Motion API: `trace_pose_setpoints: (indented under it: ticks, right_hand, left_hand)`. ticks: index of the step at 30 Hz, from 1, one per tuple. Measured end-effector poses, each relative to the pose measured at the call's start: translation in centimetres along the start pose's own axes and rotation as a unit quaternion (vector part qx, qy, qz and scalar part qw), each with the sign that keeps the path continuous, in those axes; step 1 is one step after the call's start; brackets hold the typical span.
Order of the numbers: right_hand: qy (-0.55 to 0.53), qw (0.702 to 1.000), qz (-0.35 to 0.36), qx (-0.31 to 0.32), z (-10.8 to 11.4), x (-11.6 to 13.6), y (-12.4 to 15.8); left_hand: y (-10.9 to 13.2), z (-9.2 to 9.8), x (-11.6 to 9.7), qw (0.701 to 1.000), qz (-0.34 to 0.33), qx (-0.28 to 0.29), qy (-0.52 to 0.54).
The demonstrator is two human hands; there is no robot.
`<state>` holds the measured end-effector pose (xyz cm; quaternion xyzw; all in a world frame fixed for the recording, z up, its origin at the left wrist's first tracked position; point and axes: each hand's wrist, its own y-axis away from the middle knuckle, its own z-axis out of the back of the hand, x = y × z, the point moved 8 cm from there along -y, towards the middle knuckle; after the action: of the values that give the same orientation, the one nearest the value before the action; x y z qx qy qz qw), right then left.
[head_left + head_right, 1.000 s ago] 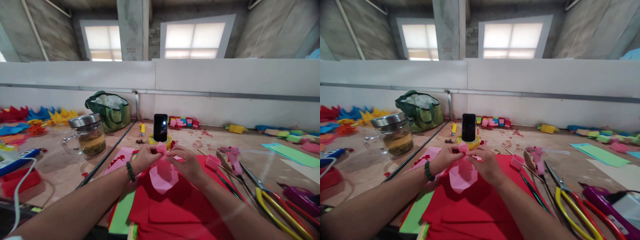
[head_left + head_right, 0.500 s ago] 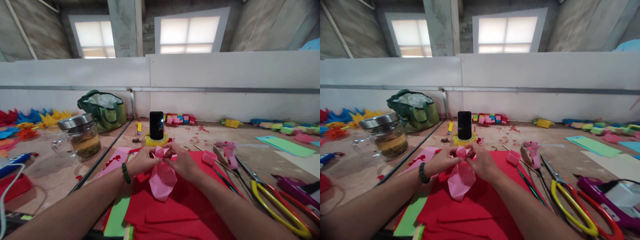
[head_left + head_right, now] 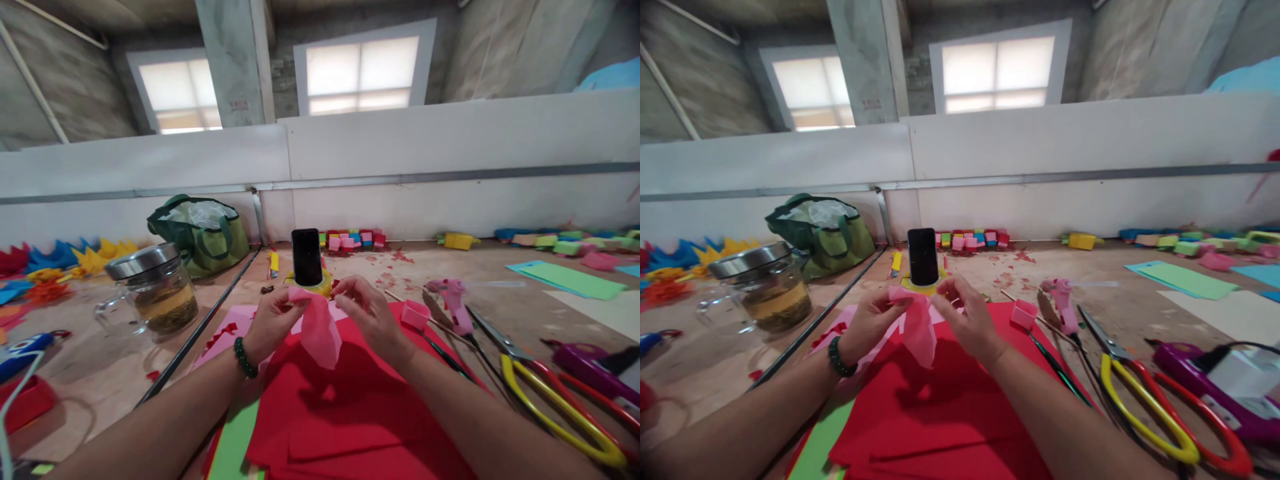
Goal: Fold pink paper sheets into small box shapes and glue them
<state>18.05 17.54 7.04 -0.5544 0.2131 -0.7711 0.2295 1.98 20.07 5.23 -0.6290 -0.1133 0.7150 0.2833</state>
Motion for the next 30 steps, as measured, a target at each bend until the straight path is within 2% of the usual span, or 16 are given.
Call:
trace_pose_setpoints:
  ticks: [3,6,13,19,22,24,28,30]
  right_hand:
    - [0.126,0.990,0.059,-0.003,-0.5,1.4,0.6]
    - [0.169,0.982,0.086,0.001,-1.0,1.9,1.0]
    - [0.164,0.981,0.099,0.017,-1.5,2.0,1.3]
    - [0.188,0.976,0.107,0.022,-1.8,2.1,1.4]
    - [0.162,0.979,0.117,0.041,-2.0,2.2,1.4]
    - [0.133,0.985,0.103,0.042,-1.8,1.9,1.2]
    - [0.073,0.996,0.049,-0.003,-0.6,0.2,0.5]
    - [0.044,0.999,0.032,0.004,-0.6,-0.5,0.1]
  left_hand:
    - [0.2,0.0,-0.9,0.999,-0.045,-0.009,-0.028]
    - [0.4,0.0,-1.7,0.995,-0.086,-0.015,-0.056]
    - [0.8,-0.6,-2.2,0.987,-0.106,-0.003,-0.123]
    - [0.9,-0.8,-1.4,0.988,-0.067,-0.002,-0.136]
    - [0.9,-0.7,-1.2,0.987,-0.061,-0.004,-0.147]
    - [0.8,-0.6,-1.4,0.988,-0.065,-0.011,-0.143]
    - [0.5,-0.1,-1.6,0.990,-0.064,-0.023,-0.125]
    - [0.3,0.0,-1.5,0.992,-0.051,-0.015,-0.112]
